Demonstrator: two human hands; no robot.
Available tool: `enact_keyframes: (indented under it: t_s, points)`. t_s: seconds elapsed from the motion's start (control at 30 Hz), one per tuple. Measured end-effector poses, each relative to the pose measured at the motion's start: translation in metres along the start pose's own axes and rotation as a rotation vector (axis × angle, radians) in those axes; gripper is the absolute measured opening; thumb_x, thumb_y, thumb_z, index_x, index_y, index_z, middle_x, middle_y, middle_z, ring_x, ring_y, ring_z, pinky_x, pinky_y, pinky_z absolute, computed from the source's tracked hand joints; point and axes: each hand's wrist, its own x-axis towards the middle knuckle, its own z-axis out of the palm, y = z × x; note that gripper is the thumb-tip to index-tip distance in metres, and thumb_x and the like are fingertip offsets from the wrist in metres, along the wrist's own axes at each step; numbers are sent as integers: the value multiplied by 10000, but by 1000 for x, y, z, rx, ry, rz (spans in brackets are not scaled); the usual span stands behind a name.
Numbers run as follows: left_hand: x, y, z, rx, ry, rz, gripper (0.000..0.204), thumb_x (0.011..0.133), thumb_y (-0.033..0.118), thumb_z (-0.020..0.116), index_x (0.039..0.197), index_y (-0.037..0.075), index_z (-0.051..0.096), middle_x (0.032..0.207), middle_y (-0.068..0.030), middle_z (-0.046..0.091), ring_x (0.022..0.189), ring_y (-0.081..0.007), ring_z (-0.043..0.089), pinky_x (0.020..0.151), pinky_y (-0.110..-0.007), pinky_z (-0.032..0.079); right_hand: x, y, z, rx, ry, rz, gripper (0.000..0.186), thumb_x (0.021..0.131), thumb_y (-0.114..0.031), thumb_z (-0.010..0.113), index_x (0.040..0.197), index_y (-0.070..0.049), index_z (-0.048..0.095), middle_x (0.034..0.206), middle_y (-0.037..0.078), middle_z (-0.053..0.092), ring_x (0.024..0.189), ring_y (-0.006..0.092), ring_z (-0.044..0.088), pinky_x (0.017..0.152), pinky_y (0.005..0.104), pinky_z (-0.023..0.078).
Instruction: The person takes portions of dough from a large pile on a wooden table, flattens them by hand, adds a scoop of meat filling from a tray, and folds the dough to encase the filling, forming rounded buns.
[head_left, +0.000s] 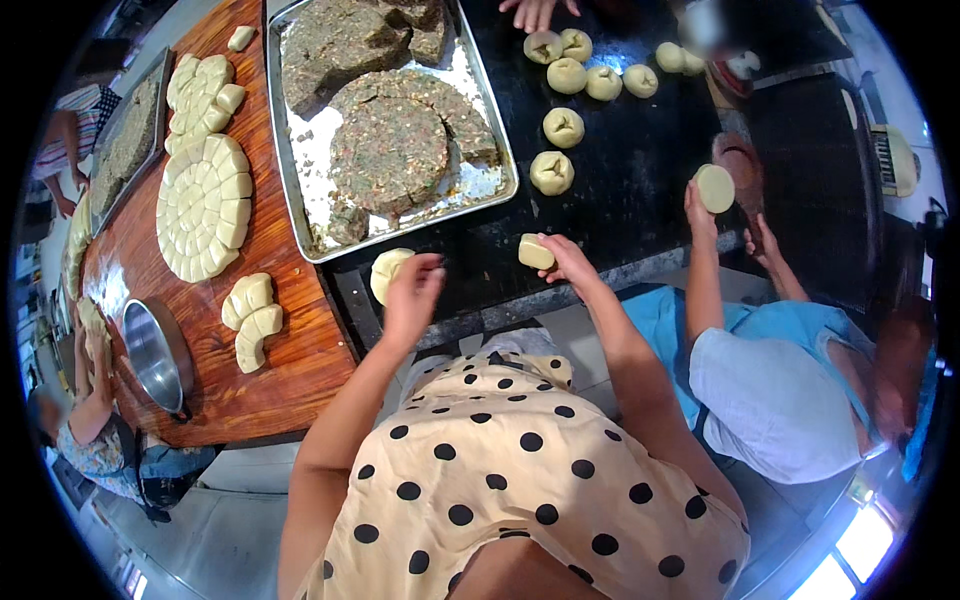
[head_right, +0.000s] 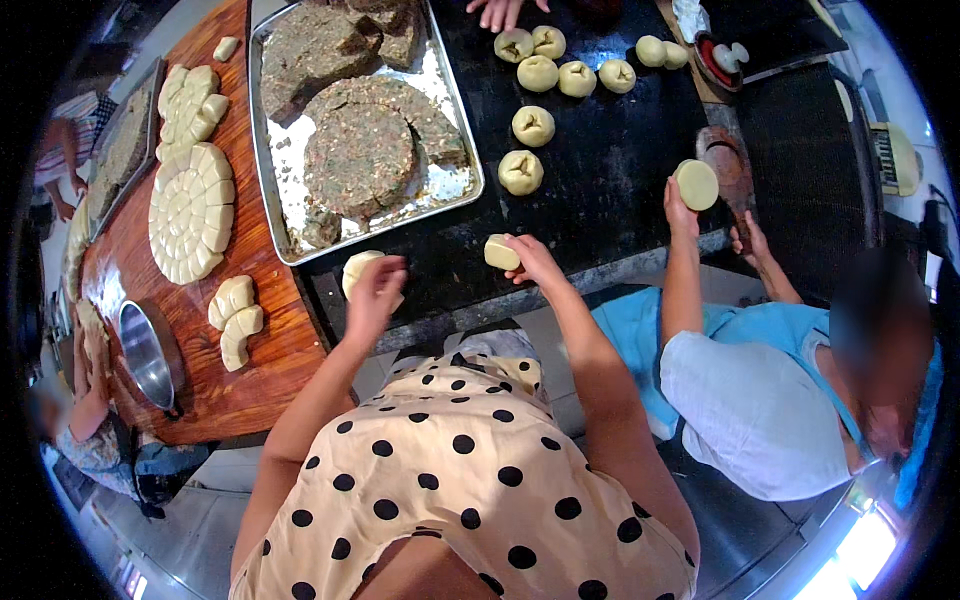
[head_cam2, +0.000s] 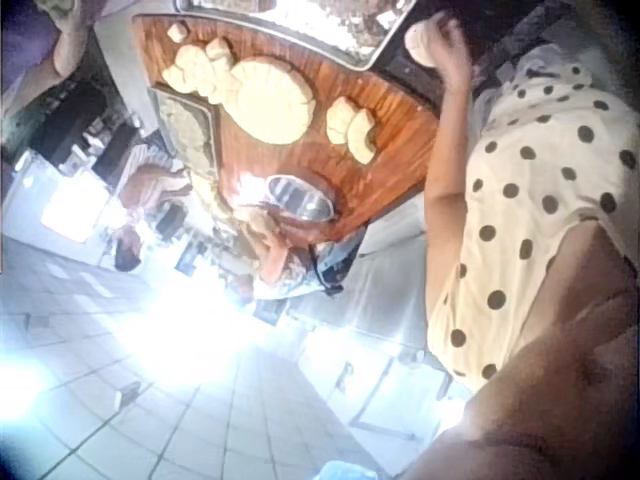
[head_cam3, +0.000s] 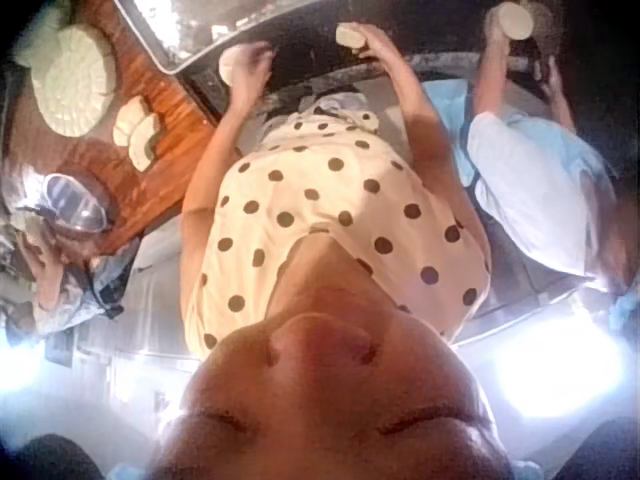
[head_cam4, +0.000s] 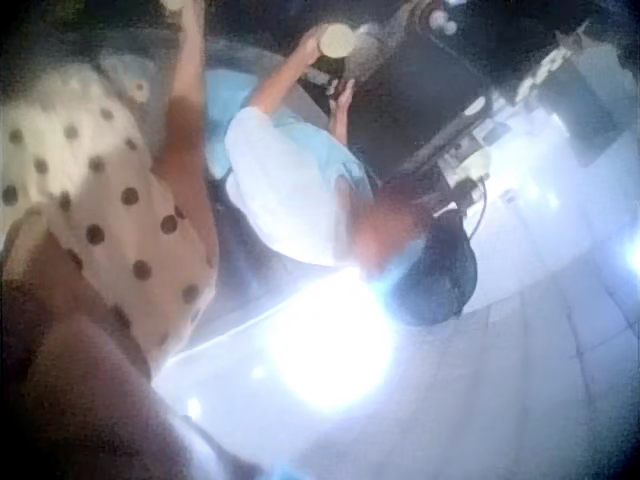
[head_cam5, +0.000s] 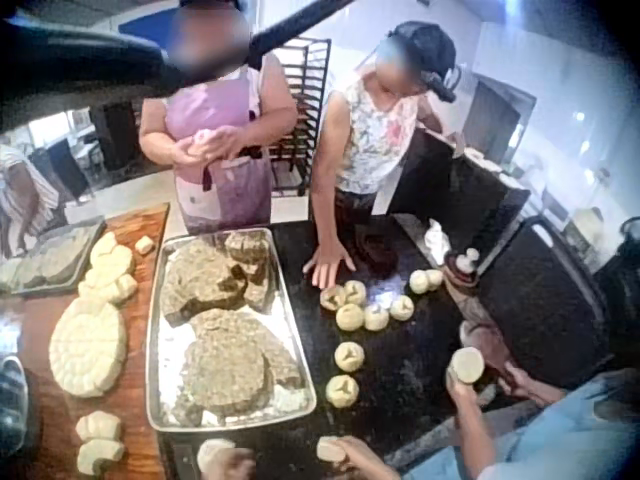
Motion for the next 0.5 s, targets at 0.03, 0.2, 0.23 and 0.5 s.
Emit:
enact_keyframes:
  t_s: [0.03, 0.2, 0.23, 0.5]
  points:
    - [7, -8, 26, -58, -91, -29, 257, 898, 119, 663, 1131, 19, 622, 1018, -110, 670, 908, -200, 669, 793, -304, 537, 5, 3, -2, -241, 167, -68, 361, 952, -405, 560, 1068, -63, 579, 885, 109, 659, 738, 253, 656, 643, 399, 523]
    - [42, -15, 135, 46, -242, -74, 402, 869, 77, 672, 1244, -22, 567, 1149, -157, 626, 1028, -259, 648, 910, -346, 516, 12, 8, -16, -742, 674, -331, 308, 967, -351, 528, 945, -45, 549, 945, 204, 650, 835, 422, 628, 753, 528, 484]
    - [51, -11, 145, 72, -287, -71, 403, 862, 56, 661, 1246, -22, 567, 1146, -164, 626, 1026, -267, 650, 911, -348, 516, 14, 9, -17, -703, 737, -416, 275, 968, -325, 543, 956, -50, 561, 1015, 179, 646, 947, 380, 618, 784, 493, 480]
    - [58, -4, 170, 100, -375, -67, 386, 842, -50, 570, 1226, -17, 591, 1145, -192, 621, 1015, -296, 655, 907, -350, 514, 44, -5, 17, -440, 946, -289, 620, 1008, -404, 412, 1437, 41, 374, 1574, 262, 148, 1458, 389, 178, 1187, 496, 151]
